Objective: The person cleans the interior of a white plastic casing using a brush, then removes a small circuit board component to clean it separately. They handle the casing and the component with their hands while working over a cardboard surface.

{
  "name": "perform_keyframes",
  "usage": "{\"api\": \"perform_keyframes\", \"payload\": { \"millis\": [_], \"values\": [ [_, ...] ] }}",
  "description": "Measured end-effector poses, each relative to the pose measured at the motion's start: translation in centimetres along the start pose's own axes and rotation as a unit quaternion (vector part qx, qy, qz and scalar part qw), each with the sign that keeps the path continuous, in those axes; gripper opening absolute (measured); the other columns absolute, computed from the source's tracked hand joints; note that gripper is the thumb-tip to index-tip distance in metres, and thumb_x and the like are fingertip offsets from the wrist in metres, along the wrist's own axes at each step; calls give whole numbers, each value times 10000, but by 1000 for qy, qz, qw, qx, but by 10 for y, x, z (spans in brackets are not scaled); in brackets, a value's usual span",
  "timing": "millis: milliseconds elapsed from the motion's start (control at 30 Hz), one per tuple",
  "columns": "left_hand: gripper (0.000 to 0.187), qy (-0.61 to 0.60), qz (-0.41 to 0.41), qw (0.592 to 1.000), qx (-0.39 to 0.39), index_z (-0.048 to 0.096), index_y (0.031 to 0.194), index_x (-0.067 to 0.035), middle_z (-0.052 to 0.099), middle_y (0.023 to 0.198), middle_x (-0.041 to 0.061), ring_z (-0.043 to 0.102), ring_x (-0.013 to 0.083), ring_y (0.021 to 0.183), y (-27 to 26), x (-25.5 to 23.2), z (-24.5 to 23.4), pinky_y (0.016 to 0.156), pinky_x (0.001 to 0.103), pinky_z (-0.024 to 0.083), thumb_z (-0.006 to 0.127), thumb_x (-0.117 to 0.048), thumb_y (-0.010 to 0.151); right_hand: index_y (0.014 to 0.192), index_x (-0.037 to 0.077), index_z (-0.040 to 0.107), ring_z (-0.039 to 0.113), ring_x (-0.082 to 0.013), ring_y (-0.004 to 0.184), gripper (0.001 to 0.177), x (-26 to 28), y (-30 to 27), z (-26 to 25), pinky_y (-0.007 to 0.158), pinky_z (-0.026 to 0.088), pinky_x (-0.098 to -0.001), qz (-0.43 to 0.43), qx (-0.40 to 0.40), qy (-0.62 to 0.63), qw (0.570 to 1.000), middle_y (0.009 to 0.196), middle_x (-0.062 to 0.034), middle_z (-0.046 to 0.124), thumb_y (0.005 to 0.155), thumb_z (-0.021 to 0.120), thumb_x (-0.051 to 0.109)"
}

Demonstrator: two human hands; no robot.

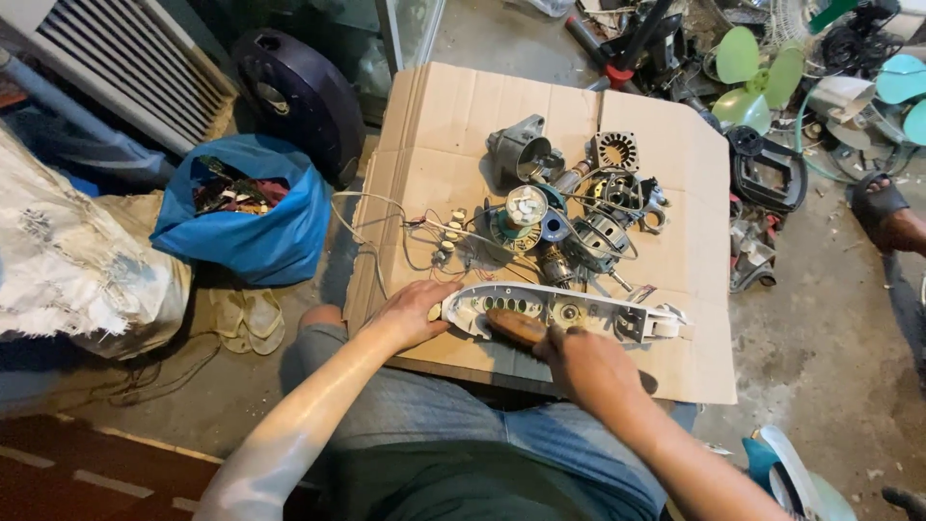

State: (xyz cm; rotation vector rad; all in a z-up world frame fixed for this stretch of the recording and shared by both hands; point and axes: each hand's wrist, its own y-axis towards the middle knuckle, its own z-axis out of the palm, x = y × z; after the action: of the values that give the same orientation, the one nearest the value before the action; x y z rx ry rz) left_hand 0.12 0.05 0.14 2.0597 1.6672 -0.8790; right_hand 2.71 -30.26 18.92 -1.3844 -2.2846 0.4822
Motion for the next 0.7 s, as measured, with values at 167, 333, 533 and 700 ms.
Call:
{"api": "perform_keyframes", "payload": {
  "millis": [167, 333, 533, 700],
  "values": [
    [758, -18, 5, 1000, 5, 562, 1444, -185, 649, 1290, 122, 611, 354, 1198, -1, -3, 4, 1028, 470, 488, 833, -210, 737, 1099, 80, 705, 761, -311, 817, 271, 6, -12, -12, 680, 626, -439, 72, 52, -102, 991, 978, -121, 756, 1029, 476, 207],
    [745, -37, -31, 998, 47, 531, 1481, -176, 625, 1375, 143, 565, 355, 1256, 5, -18, -18, 1056, 472, 442, 792, -194, 784, 1288, 126, 567, 746, -334, 887, 347, -16, -11, -8, 705, 583, -471, 51, -22, -195, 979, 999, -98, 730, 951, 491, 142],
    [717, -46, -31, 998, 41, 576, 1446, -164, 664, 1325, 138, 616, 344, 1198, 7, -18, -19, 1013, 448, 474, 806, -182, 767, 1377, 151, 442, 729, -350, 808, 463, -1, 6, 15, 584, 605, -514, 22, 9, -75, 997, 1044, -116, 688, 947, 599, 221],
    [742, -29, -55, 998, 29, 579, 1424, -246, 646, 1334, 86, 573, 323, 1310, 2, -8, -6, 1098, 450, 482, 849, -286, 734, 1314, 191, 686, 752, -424, 954, 460, 7, -3, -9, 778, 621, -570, 41, -74, 65, 994, 1068, -153, 746, 976, 560, 476]
  ]
}}
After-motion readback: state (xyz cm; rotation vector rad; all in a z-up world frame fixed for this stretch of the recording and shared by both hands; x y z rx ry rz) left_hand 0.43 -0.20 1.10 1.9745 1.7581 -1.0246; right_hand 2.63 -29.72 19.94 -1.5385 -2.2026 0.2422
